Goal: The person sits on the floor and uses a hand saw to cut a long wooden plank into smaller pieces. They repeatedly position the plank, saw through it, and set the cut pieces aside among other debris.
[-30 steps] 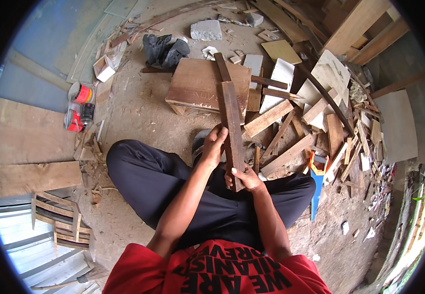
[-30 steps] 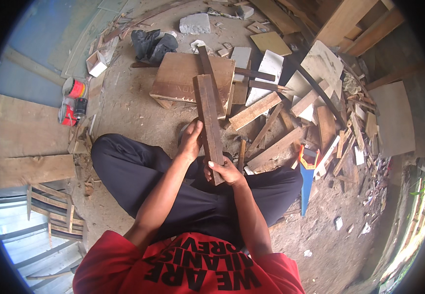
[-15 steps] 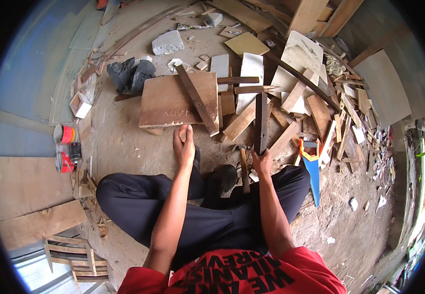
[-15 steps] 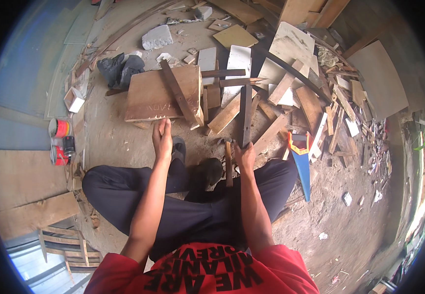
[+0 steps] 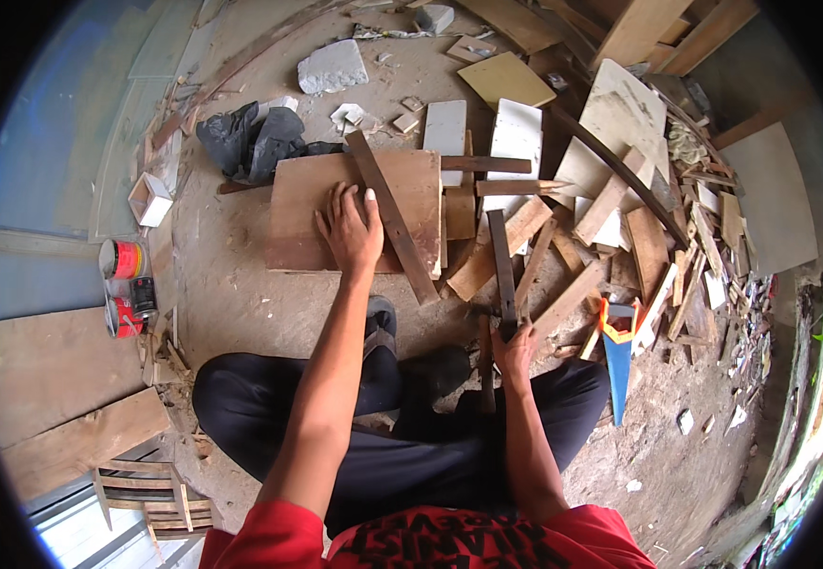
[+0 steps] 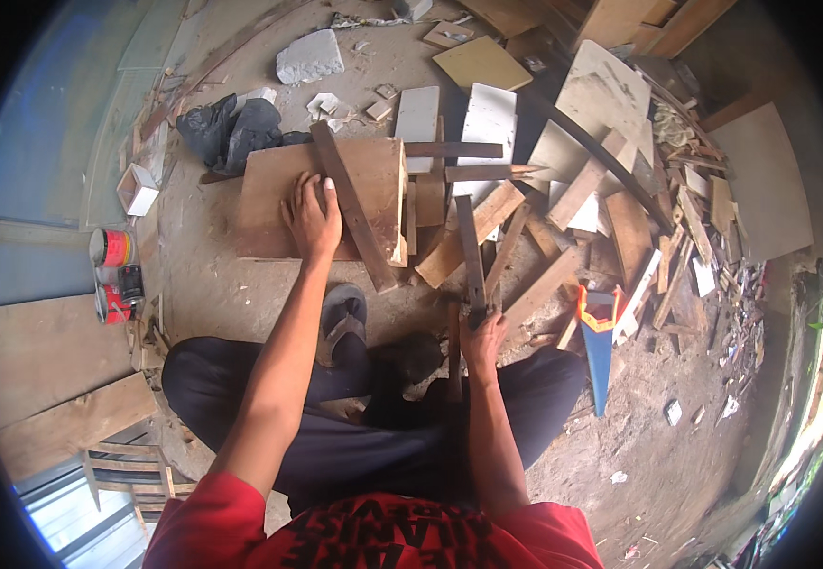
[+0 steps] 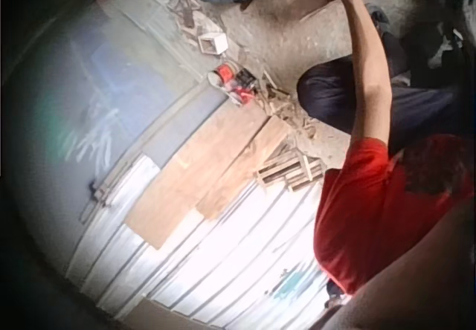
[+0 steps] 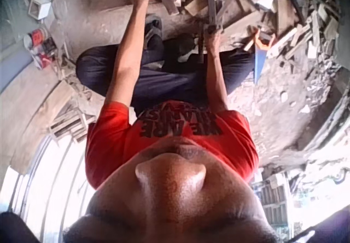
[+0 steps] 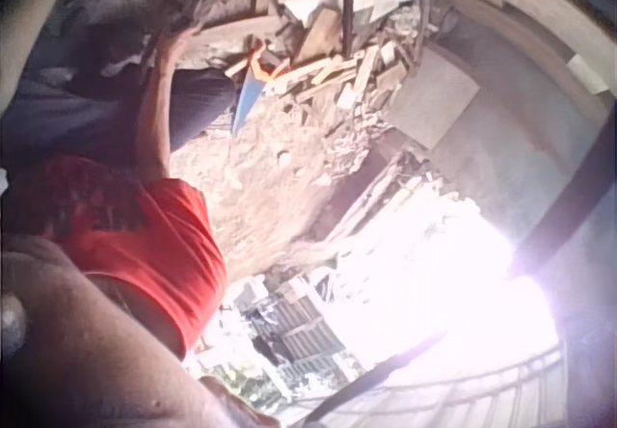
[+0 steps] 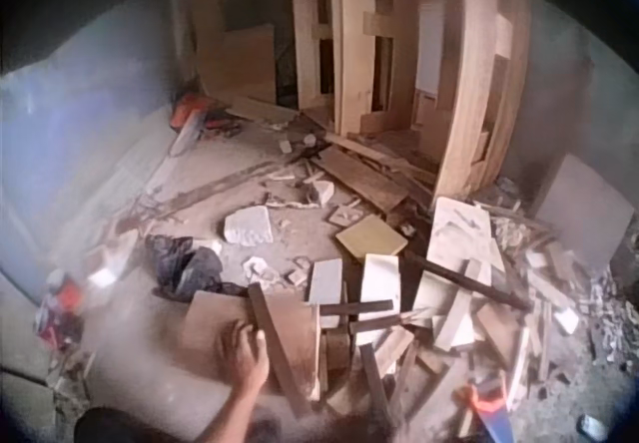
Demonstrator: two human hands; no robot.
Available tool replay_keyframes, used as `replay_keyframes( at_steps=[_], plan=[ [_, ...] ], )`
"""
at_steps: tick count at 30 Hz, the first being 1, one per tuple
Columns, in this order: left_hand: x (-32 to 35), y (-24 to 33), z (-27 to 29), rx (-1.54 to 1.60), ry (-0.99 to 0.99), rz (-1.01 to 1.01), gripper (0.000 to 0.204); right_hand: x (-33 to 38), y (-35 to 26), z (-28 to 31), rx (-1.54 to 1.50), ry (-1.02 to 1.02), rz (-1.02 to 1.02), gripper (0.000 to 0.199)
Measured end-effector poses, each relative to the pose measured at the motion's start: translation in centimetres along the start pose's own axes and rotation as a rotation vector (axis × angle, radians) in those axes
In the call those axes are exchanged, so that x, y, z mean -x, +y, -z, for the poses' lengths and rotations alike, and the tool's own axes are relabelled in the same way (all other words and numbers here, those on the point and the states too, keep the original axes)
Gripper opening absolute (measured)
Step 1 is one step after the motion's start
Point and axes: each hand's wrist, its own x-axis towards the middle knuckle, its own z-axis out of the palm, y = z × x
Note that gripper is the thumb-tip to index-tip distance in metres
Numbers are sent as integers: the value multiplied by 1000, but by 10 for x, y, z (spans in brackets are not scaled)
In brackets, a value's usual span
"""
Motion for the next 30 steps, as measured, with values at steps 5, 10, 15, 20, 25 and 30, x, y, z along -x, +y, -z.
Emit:
replay_keyframes(
  at_steps=[5, 10, 15, 20, 25, 30],
  plan=[
    [1, 3, 6, 17, 3, -39, 40, -72, -157, 51, -372, -68, 180, 50],
    [-6, -9, 8, 394, 39, -126, 36, -119, -259, 12, -176, -261, 476, 72],
    [-7, -3, 13, 355, 35, -84, 38, -151, -241, -9, -113, -375, 540, 60],
    [-6, 5, 13, 237, -4, -78, 20, -286, -181, 2, -87, -208, 735, 50],
    [-6, 8, 8, 151, -36, -68, 19, -382, -126, -29, -16, -426, 871, 48],
    [-7, 9, 14, 91, -20, -75, 23, -378, -108, -86, 412, -465, 922, 58]
  ],
)
